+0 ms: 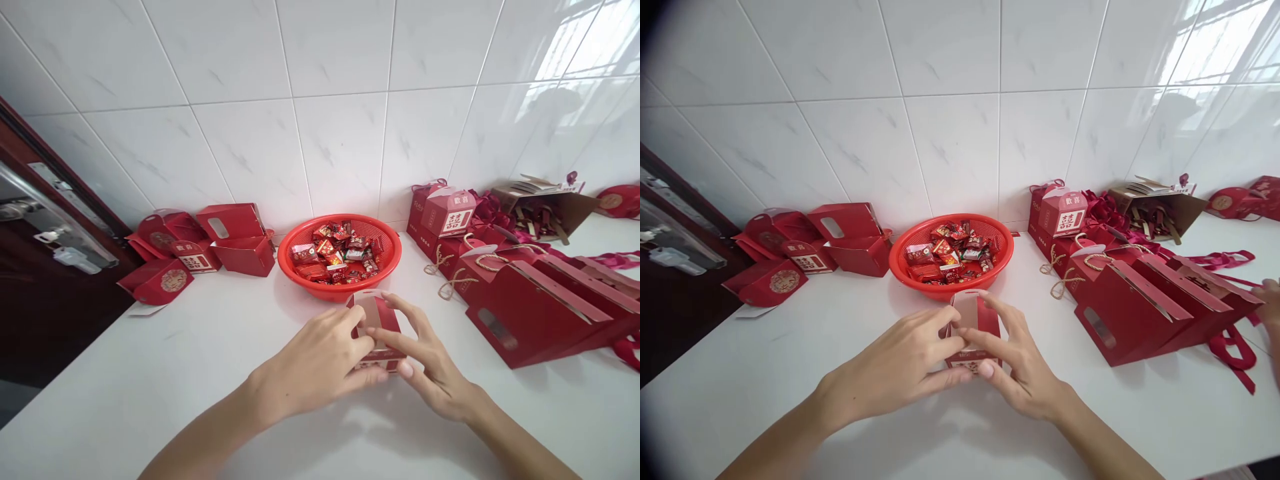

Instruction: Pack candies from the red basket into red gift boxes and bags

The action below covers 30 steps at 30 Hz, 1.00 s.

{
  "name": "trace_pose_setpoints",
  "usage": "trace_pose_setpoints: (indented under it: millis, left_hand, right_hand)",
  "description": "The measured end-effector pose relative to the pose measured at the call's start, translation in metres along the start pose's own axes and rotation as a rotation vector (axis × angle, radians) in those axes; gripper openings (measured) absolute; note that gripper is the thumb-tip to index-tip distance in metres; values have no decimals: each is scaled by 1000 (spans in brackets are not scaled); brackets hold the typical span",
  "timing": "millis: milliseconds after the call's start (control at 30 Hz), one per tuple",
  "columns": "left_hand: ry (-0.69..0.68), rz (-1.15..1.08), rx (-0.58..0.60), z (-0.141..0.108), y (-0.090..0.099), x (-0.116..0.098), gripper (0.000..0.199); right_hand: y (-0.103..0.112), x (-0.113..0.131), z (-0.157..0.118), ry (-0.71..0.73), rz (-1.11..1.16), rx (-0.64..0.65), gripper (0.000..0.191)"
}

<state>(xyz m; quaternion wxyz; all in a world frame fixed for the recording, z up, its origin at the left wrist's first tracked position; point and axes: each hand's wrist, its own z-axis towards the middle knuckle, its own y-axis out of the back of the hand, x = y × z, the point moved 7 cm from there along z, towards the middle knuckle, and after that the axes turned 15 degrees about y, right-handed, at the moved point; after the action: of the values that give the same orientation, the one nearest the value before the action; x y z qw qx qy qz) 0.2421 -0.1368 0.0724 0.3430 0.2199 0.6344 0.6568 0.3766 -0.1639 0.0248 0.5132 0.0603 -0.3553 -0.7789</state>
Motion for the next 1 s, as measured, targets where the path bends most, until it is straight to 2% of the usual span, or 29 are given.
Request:
trace_pose_setpoints:
  millis: [133,300,367,433,500,533,633,700,867,1000]
  left_hand:
    - [46,-112,72,0,7,10,32]
    - [88,-88,-10,8,14,19,43]
    - [128,-52,-16,10,12,23,41]
    - [151,-45,8,12,9,24,29]
    - [173,-62,52,12,6,24,24]
    - [192,-71,78,12,4,25,30]
    - [271,-76,112,10,1,29,51]
    - [320,-54,108,7,1,31,60]
    - [398,35,136,-9,-3,32,56]
    - [437,60,186,-17,-5,34,53]
  right_hand:
    - [-2,1,2,-34,-80,34,39]
    - [8,-7,-4,-191,-40,-119,25]
    - [13,-13,-9,-278,-41,-195,21]
    - [18,-21,-15,-391,-49,-264,19]
    - [20,-30,-23,-514,-26,-307,26]
    - [19,-35,-27,-578,4,-308,32]
    - [11,-45,-34,-728,147,-240,48]
    - [3,-47,-35,-761,261,-149,55]
    - [-17,-38,-30,-685,491,113,57]
    - [-29,-34,-28,-660,597,194,59]
